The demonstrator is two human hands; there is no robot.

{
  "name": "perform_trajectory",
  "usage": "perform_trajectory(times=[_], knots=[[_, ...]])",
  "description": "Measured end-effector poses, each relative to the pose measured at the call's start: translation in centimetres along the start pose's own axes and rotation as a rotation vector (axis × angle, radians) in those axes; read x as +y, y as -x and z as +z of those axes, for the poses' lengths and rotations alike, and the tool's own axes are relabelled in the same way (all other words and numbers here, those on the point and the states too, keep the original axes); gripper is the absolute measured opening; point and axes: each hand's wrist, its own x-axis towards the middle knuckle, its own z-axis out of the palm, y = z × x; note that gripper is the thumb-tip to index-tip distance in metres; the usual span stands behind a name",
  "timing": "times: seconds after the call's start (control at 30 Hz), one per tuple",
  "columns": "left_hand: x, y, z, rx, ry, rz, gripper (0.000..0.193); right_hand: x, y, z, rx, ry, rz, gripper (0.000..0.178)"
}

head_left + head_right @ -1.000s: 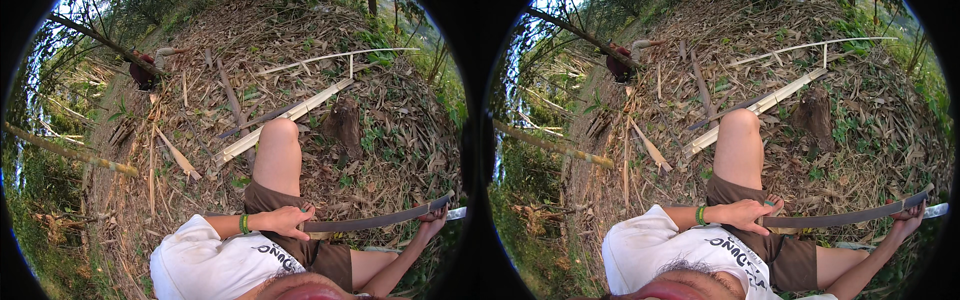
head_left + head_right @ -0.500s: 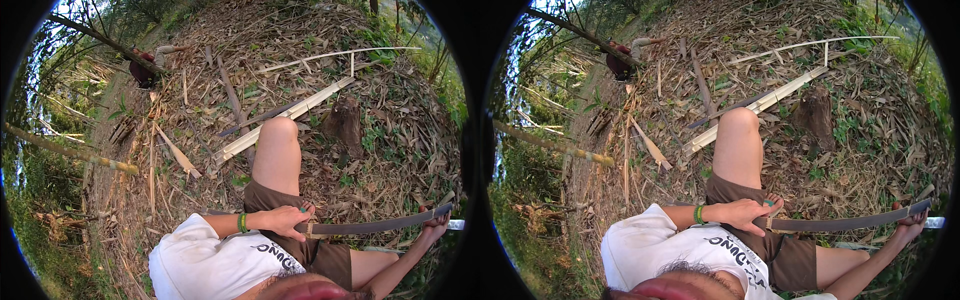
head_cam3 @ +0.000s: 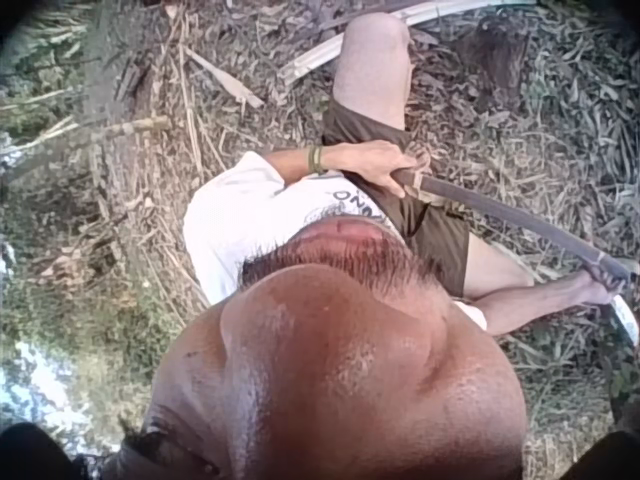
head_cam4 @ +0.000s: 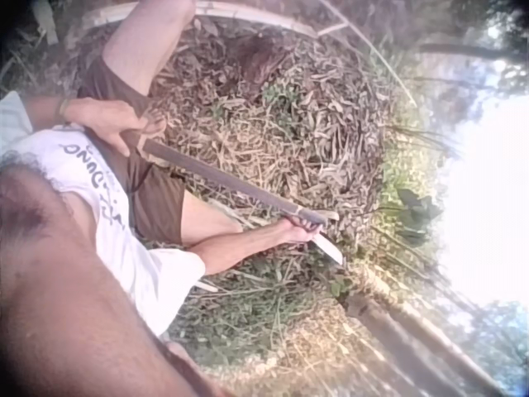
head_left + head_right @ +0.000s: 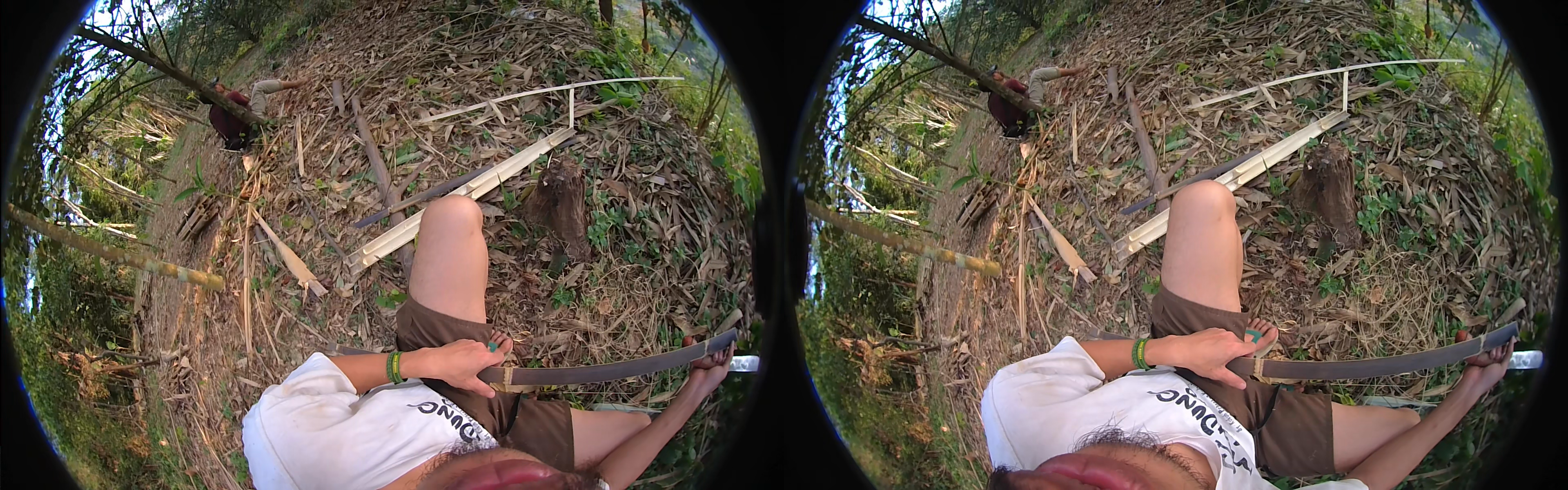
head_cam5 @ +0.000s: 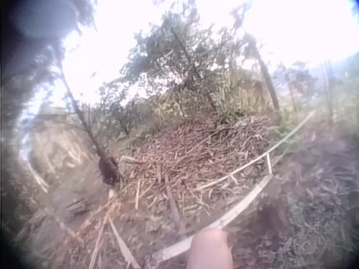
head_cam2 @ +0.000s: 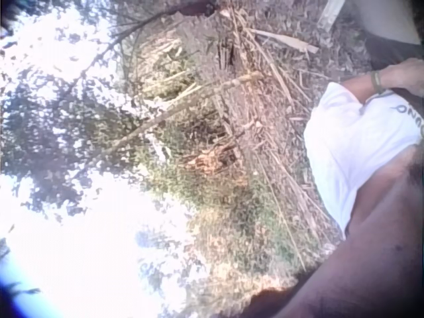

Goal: The person shaves thin layers of wood from a long strip of bamboo using a machete.

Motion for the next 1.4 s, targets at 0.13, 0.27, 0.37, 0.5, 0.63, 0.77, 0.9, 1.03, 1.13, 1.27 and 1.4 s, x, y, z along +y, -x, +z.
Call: perform_trajectory(times=[0.13, 0.27, 0.37, 0.5, 0.63, 0.77, 0.9, 1.03, 1.13, 1.27, 1.4], knots=[[0.2, 0.0, 0.1, 0.056, -0.009, 0.016, 0.081, -0.7, -1.8, -1.8, -0.121, -0.005, 0.018, 0.037], [0.4, 0.1, -0.3, 0.014, -0.002, -0.015, 0.071, -0.5, -1.9, -1.7, -0.084, -0.003, -0.005, 0.036], [0.4, 0.2, -0.2, 0.014, -0.001, -0.012, 0.063, 0.1, -0.6, -0.5, -0.034, -0.009, -0.003, 0.036], [0.6, 0.1, -0.7, -0.004, -0.003, -0.020, 0.058, -0.1, -0.2, -0.4, -0.010, -0.007, 0.001, 0.037], [0.0, 0.0, -0.1, 0.009, 0.008, 0.004, 0.056, 0.0, -0.4, -0.7, 0.004, 0.000, 0.012, 0.038], [0.3, -0.1, -0.2, 0.003, -0.008, -0.018, 0.055, -0.1, -0.7, -0.9, 0.032, -0.006, 0.008, 0.039], [0.4, 0.0, -0.3, -0.008, -0.014, -0.028, 0.055, 0.2, -0.6, -0.6, 0.049, 0.034, -0.011, 0.039], [0.1, -0.2, -0.1, 0.014, -0.032, -0.003, 0.055, 0.1, -0.8, -0.8, 0.041, -0.008, 0.006, 0.039], [0.3, 0.0, -0.2, 0.034, -0.034, 0.015, 0.054, -0.1, -0.8, -1.0, -0.015, -0.025, 0.036, 0.039], [0.2, -0.1, 0.0, 0.050, -0.039, 0.023, 0.053, -0.1, -0.9, -1.1, 0.011, -0.007, 0.020, 0.039], [0.5, -0.2, 0.0, 0.038, -0.018, 0.010, 0.052, -0.3, -0.9, -1.3, 0.014, 0.012, 0.018, 0.040]])
